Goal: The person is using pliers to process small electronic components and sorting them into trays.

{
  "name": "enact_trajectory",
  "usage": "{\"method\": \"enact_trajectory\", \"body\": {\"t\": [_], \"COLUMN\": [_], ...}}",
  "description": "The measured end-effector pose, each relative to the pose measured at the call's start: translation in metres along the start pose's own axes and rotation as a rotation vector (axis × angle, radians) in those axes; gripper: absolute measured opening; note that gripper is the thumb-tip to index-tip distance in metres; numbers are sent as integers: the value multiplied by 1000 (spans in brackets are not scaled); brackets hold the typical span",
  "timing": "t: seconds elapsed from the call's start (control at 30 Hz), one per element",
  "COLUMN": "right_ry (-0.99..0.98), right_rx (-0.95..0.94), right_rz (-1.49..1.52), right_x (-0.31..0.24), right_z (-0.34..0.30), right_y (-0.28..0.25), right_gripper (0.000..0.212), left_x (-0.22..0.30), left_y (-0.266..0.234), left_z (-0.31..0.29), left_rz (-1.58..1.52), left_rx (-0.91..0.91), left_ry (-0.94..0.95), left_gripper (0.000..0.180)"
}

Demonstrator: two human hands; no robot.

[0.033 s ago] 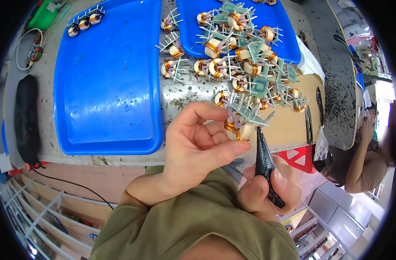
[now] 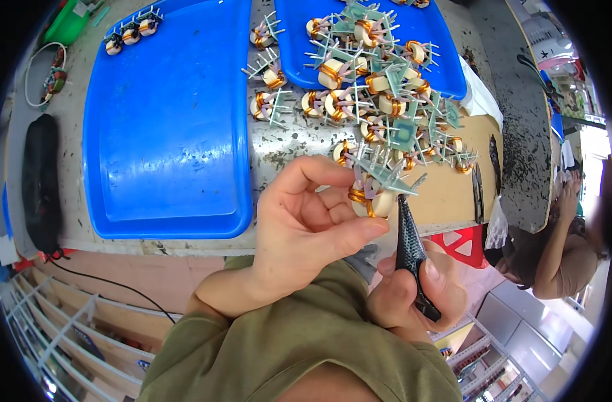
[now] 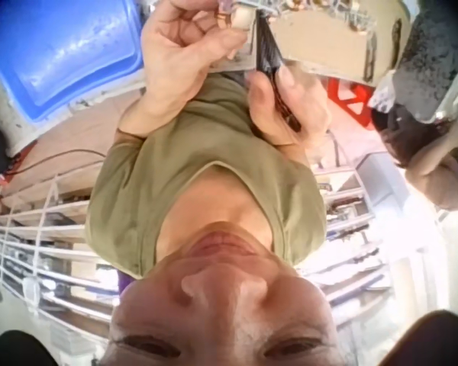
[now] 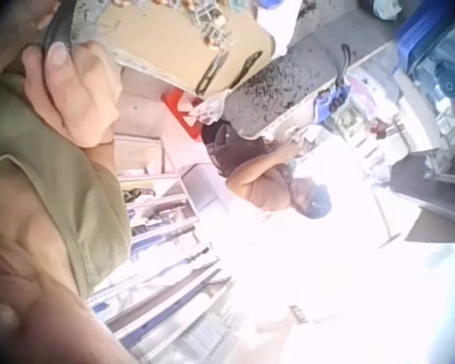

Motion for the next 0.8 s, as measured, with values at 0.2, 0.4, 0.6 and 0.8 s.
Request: {"method": "enact_trajectory", "body": {"t": [0.2,0.4,0.6,0.8], "right_ry": [8,3,26,4], "right_rx": [76,-11,28,-3], "right_rz": [-61,14,-65,-40], "right_x": [0,0,-2,-1], "right_z": [-2,4,-1,0], "right_y": [1,4,1,2], "right_gripper": [43,42,40,38], "left_x": [0,0,3,4], "left_y": [0,-1,-1,0], "left_z": [-1,-3,-2,-3], "left_rz": [-9,12,52,127], "left_rx": [-52,-55,-37,-34], "left_ry": [29,30,79,147], "left_gripper": [40,39,38,39]}}
Point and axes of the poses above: each hand's wrist, its own z-axis towards the middle knuckle, its own y-axis out of the palm, x = y × z, the point moved 5 cm from there along z, towards the middle knuckle, and after that the axes turned 3 degrees about z, right-handed, at the moved point
